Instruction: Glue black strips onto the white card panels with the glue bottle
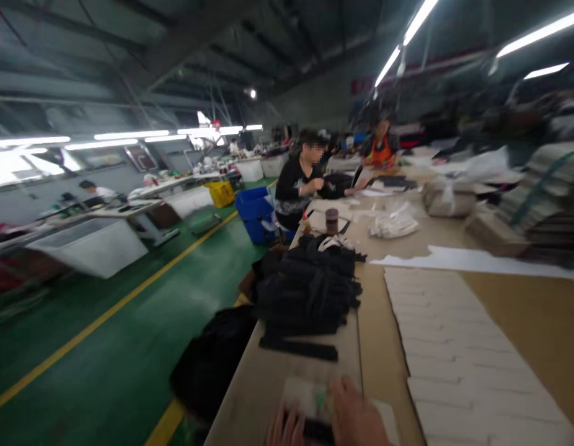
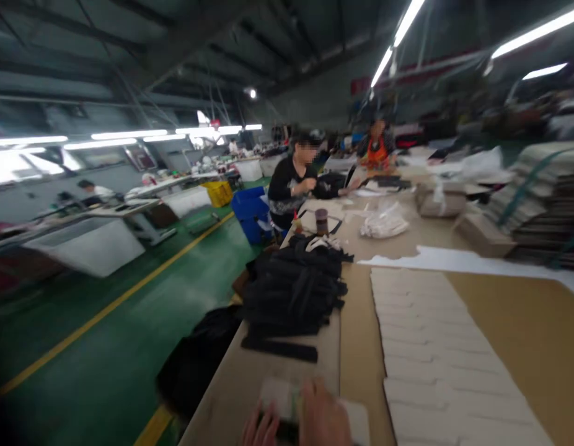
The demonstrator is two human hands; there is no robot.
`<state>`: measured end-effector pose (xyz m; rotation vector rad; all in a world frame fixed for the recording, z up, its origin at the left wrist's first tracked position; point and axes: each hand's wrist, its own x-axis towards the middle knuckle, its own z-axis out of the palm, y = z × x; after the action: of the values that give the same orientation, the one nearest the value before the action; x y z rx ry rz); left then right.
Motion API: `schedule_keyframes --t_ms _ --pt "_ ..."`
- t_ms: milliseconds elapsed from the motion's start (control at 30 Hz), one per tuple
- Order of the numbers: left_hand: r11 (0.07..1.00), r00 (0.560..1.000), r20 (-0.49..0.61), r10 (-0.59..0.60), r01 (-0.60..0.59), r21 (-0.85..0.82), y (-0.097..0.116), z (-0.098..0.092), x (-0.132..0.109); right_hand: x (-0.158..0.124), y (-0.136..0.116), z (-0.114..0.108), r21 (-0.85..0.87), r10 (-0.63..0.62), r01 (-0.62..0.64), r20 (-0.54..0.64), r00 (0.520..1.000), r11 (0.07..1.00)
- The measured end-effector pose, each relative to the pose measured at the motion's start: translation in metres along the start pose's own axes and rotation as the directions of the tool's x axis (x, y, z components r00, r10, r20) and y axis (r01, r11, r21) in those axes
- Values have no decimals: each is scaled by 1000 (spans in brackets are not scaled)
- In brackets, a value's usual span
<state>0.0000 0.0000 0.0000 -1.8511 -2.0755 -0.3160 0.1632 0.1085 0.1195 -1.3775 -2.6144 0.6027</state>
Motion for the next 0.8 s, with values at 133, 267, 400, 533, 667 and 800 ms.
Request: schedule_keyframes --t_ms 133,267,400,533,667,800 --pt "983 971 233 -52 91 -157 6 -16 -38 -11 5 23 -105 27 -18 83 996 994" --pt "949 951 296 -90 173 -265 12 -20 -32 -10 13 22 -121 19 -8 89 996 993" --pt "947 951 296 -87 171 -272 14 -19 -28 -10 15 17 -106 10 -2 78 997 994" --pt "946 947 309 -85 174 -273 14 -19 -30 -8 20 21 -74 6 0 81 997 997" --pt "943 950 298 -91 178 -280 14 -20 -29 -4 22 31 0 -31 31 59 998 1000" --pt "943 959 273 -83 164 -291 14 -19 -30 5 10 41 27 -70 69 41 997 997"
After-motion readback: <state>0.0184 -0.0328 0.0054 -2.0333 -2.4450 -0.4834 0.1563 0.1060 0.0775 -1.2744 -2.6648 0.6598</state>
